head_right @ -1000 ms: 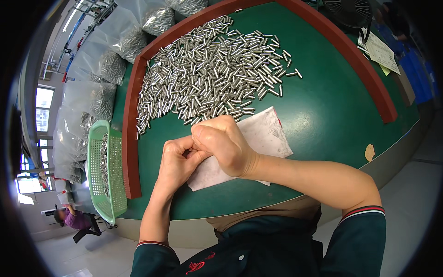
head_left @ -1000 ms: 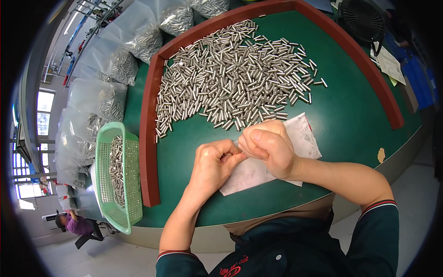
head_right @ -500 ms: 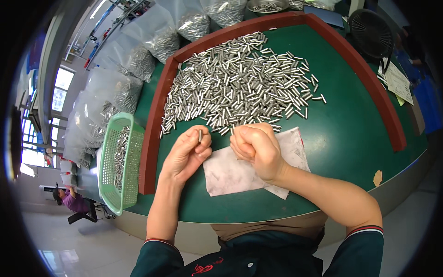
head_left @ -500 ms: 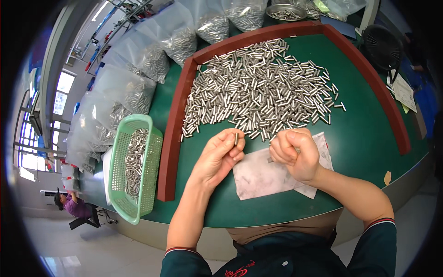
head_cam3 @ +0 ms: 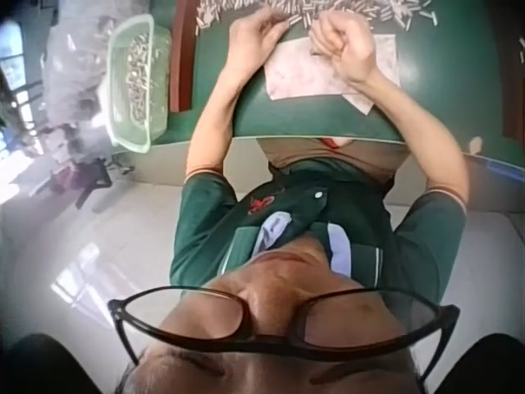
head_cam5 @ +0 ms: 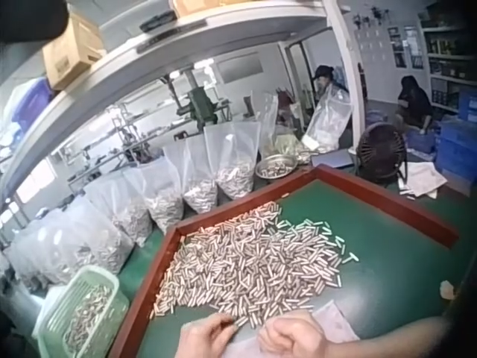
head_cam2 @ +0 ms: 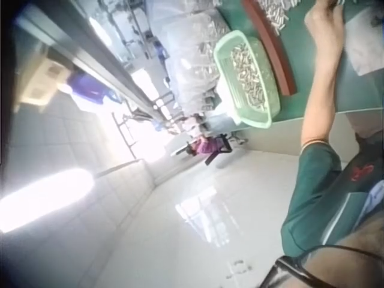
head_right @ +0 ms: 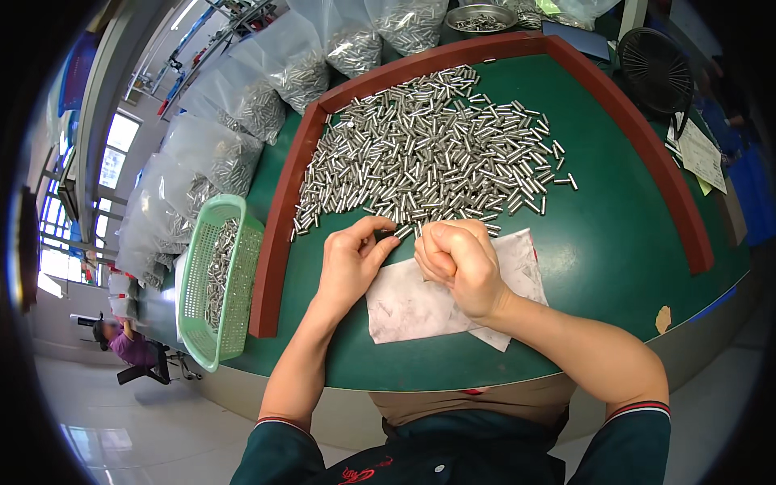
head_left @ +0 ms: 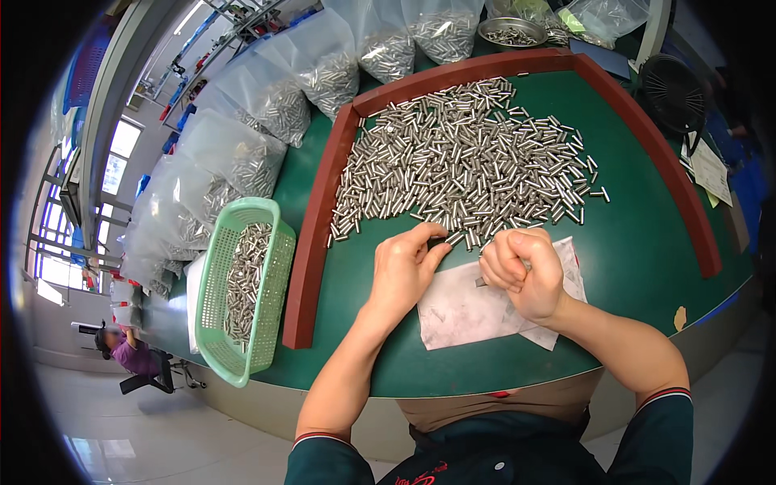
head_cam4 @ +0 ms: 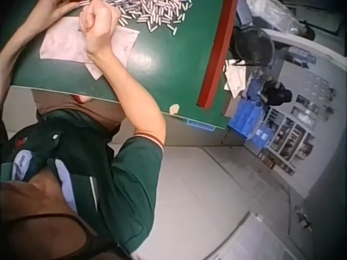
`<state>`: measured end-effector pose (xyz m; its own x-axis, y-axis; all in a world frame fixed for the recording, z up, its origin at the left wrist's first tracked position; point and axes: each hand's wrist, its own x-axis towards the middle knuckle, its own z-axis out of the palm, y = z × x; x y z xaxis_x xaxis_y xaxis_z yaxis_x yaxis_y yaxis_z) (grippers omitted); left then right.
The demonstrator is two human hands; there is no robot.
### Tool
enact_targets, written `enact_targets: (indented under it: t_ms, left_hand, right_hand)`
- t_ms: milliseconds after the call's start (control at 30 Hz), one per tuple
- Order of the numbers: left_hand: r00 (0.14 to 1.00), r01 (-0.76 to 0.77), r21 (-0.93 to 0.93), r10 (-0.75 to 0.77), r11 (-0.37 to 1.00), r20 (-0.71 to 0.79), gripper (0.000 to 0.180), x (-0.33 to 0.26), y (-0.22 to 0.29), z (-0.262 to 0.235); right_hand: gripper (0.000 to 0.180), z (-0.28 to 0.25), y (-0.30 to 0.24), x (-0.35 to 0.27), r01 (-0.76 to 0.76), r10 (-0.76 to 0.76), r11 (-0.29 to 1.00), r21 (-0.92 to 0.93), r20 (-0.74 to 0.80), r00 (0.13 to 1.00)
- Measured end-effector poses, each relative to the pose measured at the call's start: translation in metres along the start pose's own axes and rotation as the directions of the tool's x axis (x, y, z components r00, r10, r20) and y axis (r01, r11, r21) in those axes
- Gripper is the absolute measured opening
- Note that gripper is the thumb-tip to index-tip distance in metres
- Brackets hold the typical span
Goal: Inspecting small metal pins on a workbench and sorting them into a basket.
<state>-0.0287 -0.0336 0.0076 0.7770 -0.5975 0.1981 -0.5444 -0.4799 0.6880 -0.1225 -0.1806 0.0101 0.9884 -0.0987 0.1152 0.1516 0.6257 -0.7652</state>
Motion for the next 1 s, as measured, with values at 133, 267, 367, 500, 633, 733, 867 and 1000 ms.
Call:
enact_targets:
  t_ms: [133, 267, 367, 500, 633, 733, 867, 1000]
  left_hand:
    - [0.99, -0.046, 0.152, 0.024, 0.987, 0.142, 0.019, 0.001, 0.006, -0.003]
    - [0.989, -0.103, 0.125, 0.089, 0.987, 0.115, 0.019, -0.004, 0.0, -0.005]
    - [0.992, 0.098, -0.099, -0.09, 0.99, 0.085, 0.019, -0.004, -0.004, -0.01]
    - [0.993, -0.048, 0.068, 0.04, 0.997, 0.108, 0.017, -0.006, -0.003, -0.008]
    - [0.997, -0.047, 0.076, 0.042, 0.996, 0.064, 0.018, -0.006, -0.002, -0.008]
    - [0.991, -0.12, 0.084, 0.115, 0.989, 0.068, 0.019, -0.006, -0.005, -0.008]
    - [0.991, -0.021, -0.127, 0.038, 0.992, 0.131, 0.014, -0.006, -0.01, -0.009]
    - [0.853, 0.52, -0.849, -0.094, 0.089, 0.513, 0.011, -0.003, -0.013, -0.024]
  right_hand:
    - [0.036, -0.001, -0.001, 0.0, -0.018, 0.018, 1.0, 0.0, 0.0, 1.0]
    - [0.036, 0.001, -0.002, -0.001, -0.024, 0.024, 1.0, -0.004, 0.004, 1.0]
    - [0.034, 0.001, -0.002, -0.002, -0.018, 0.017, 0.999, 0.03, 0.021, 1.0]
    - [0.034, -0.001, 0.0, 0.0, -0.017, 0.018, 0.998, 0.054, -0.01, 1.0]
    - [0.035, 0.0, 0.0, 0.001, -0.02, 0.023, 0.996, 0.083, -0.028, 0.999]
    - [0.035, -0.001, 0.0, 0.002, -0.029, 0.033, 0.995, 0.092, -0.038, 0.999]
    - [0.035, 0.0, 0.0, 0.002, -0.036, 0.041, 0.994, 0.101, -0.046, 0.998]
    - [0.036, -0.003, 0.002, 0.001, -0.036, 0.042, 0.994, 0.105, -0.055, 0.998]
